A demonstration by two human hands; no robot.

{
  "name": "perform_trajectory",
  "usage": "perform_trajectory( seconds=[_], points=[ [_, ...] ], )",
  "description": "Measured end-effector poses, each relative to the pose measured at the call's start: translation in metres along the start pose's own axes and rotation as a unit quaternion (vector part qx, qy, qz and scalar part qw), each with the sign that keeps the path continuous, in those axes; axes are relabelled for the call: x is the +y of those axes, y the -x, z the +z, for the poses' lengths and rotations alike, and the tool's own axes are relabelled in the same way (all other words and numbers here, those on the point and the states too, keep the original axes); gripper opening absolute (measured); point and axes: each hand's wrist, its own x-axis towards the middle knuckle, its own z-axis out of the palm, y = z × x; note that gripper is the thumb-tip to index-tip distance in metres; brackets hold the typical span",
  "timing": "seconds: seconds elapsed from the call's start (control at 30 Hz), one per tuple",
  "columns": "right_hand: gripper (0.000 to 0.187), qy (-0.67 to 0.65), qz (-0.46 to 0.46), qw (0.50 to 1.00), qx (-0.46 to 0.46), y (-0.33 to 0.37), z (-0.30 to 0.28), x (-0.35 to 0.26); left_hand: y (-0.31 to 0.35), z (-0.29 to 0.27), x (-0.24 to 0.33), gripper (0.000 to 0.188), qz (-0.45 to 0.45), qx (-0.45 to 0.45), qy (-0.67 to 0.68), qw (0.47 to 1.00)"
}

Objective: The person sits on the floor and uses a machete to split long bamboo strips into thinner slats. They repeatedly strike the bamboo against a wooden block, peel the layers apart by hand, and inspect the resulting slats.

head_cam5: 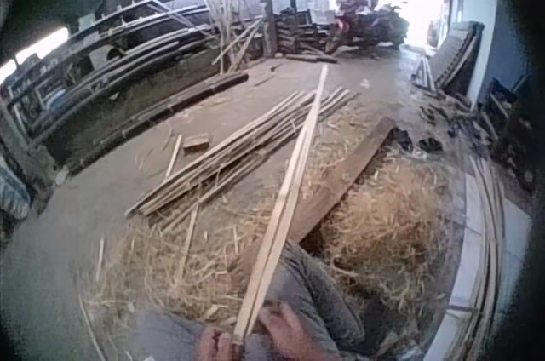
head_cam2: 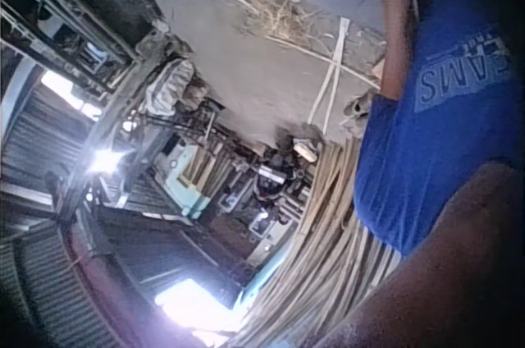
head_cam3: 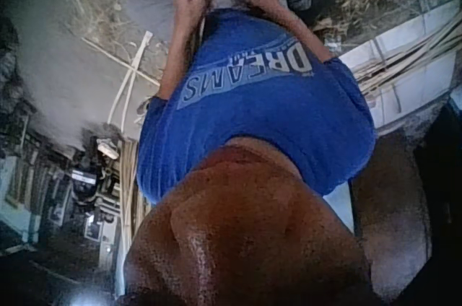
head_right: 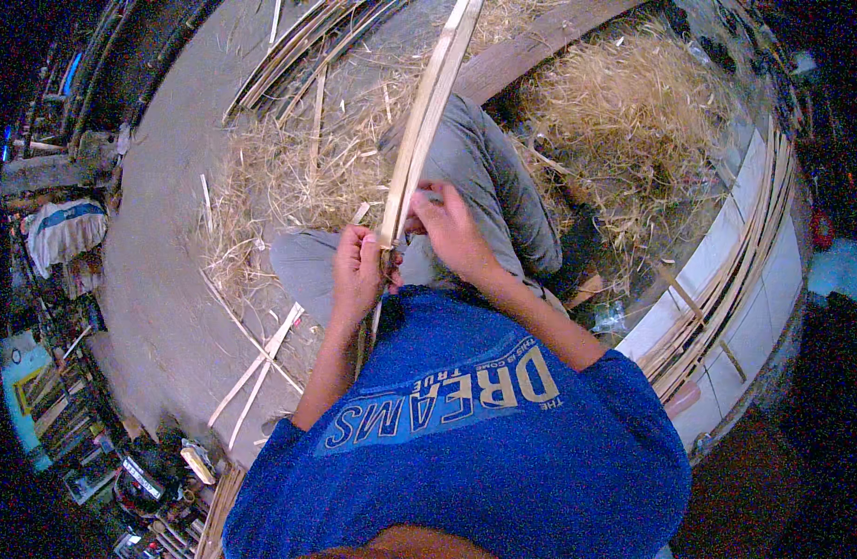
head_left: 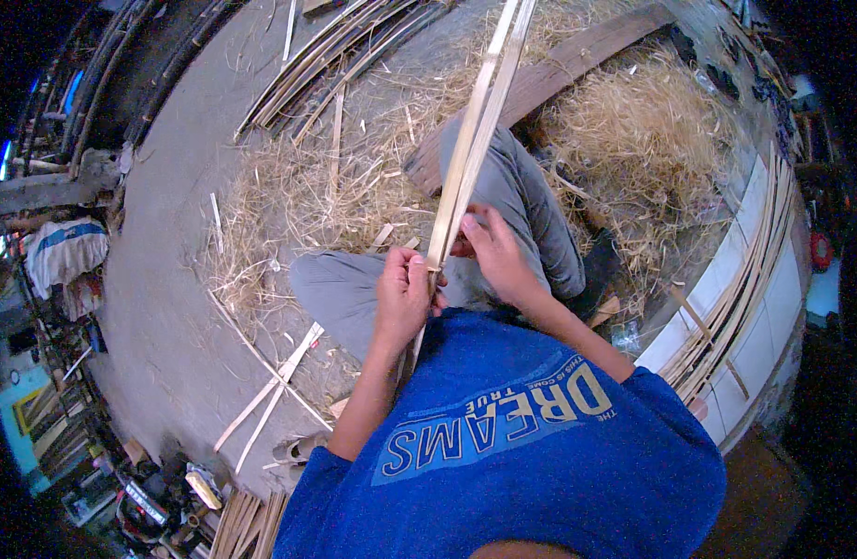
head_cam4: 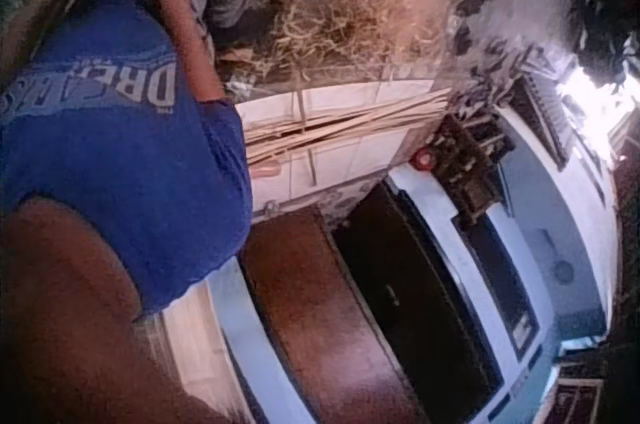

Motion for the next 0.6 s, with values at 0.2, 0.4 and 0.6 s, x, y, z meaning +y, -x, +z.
perform_trajectory(
  seconds=[0.2,0.4,0.6],
  points=[
    [0.03,-0.051,0.061,0.986,-0.146,-0.015,0.03,-0.037,0.004,0.006,-0.004,0.019,0.006,-0.005,0.078,0.997],
    [0.027,-0.035,0.044,0.988,-0.146,-0.02,0.038,-0.039,0.02,-0.009,0.015,0.03,-0.084,-0.062,0.071,0.992],
    [0.035,0.088,0.012,0.991,-0.103,-0.034,0.023,-0.042,0.02,-0.016,0.011,0.028,0.013,-0.055,0.046,0.997]
  ],
)
